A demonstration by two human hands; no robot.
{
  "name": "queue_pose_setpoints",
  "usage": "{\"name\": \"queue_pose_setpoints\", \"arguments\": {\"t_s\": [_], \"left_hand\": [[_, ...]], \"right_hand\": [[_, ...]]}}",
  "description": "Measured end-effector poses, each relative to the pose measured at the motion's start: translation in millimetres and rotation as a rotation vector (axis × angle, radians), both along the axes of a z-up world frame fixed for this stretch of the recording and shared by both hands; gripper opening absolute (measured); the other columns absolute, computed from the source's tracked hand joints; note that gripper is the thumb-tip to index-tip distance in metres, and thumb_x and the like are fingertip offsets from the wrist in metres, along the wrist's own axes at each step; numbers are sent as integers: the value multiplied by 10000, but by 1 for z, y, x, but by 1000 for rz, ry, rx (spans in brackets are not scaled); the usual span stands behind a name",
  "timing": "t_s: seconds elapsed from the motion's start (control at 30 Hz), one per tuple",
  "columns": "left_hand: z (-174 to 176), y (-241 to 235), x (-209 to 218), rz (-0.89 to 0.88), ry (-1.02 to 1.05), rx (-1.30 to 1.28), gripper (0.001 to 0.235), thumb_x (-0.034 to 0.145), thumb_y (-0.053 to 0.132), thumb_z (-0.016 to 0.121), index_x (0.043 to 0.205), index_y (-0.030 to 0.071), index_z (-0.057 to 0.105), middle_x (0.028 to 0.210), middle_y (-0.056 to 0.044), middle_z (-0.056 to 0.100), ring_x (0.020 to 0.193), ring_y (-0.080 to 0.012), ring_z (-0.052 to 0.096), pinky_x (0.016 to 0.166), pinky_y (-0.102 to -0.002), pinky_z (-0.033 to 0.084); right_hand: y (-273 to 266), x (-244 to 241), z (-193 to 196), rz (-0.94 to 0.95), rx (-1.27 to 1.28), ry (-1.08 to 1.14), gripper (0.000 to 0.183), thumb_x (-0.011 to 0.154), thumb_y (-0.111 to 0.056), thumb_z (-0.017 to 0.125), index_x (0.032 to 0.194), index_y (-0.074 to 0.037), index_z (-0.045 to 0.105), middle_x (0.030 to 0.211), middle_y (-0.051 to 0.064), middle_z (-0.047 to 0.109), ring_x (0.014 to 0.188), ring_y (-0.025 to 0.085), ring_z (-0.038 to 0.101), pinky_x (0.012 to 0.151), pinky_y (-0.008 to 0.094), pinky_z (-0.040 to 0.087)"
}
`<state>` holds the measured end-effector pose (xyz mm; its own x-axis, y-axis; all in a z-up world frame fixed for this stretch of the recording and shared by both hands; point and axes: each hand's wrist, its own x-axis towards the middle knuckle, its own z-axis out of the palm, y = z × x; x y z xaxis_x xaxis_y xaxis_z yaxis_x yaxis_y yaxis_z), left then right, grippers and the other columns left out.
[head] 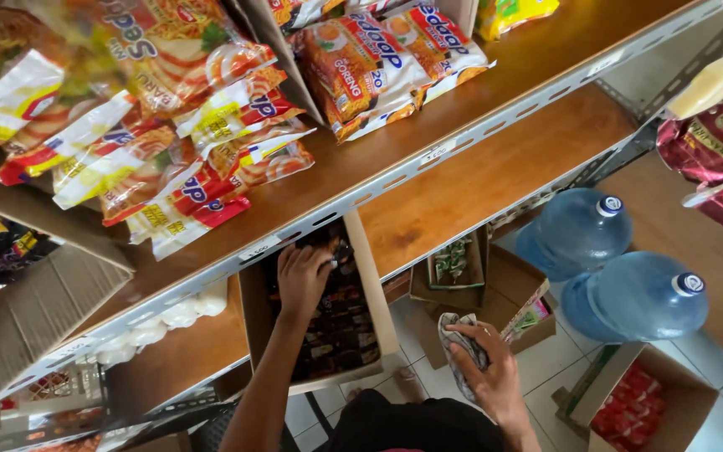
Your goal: The person repeatedly picks up packets of instant noodles from a cardboard box on a shelf, wipes them with a cloth, and places them back into the box. The task involves handling the packets one by one and using a cloth to clean their surfaces.
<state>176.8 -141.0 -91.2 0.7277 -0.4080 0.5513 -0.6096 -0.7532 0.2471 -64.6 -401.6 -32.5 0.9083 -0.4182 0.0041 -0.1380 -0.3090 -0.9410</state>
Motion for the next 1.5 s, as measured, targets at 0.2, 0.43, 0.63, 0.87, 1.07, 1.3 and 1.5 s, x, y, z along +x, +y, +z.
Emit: {"name": "queue_pose_setpoints", "arguments": {"t_s": [0.2,0.43,0.63,0.87,1.07,1.3,1.5], "left_hand": [[10,-17,-111,-47,203,-423,130,835,193,802,821,129,690,824,-47,655,796,-197,618,693,-390,532],[67,-65,-189,-68,522,-1115,151,1036,128,519,1145,43,581,1252,-164,516,1091,-253,548,872,-334,472],[89,-69,-180,-422,731,-1681,104,1029,117,527,967,73,457,1466,-162,536,1296,-256,593,1056,-377,516],[10,-86,-171,-180,758,-1557,150,1153,157,520,1026,77,506,959,-92,563,858,-135,541,789,-305,484],[97,-121,-164,-293,937,-1881,108,1015,154,534,936,121,468,1090,-60,648,898,-120,586,774,-295,500],[52,-130,-151,-281,884,-1834,118,1065,170,562,1009,124,469,1139,-79,607,1012,-152,589,902,-337,501],[68,-128,-149,-439,877,-1930,127,1042,157,600,1042,121,479,1214,-117,618,1111,-226,595,962,-401,492]], "right_hand": [[18,20,16,-77,271,-76,355,842,-128,698,1195,-119,673,1224,110,662,1014,254,706,807,387,597],[82,29,44,213,-323,-649,290,887,-138,672,1171,-127,730,1257,180,645,1068,334,663,911,427,543],[44,86,26,85,-78,-387,287,974,-172,649,1241,-75,694,1222,193,671,1056,330,705,899,419,570],[68,34,57,54,-470,-337,389,789,-156,751,1174,-113,772,1072,196,660,880,411,653,755,462,531],[12,41,26,-90,-533,-461,355,795,-179,760,1131,-72,728,1160,240,616,955,409,655,761,459,547],[34,16,51,-8,-584,-624,322,779,-117,711,1099,-113,750,1103,135,663,933,342,636,777,451,533],[-5,24,25,-102,-507,-533,325,821,-45,660,1136,-97,724,1164,105,661,1008,308,651,836,432,542]]}}
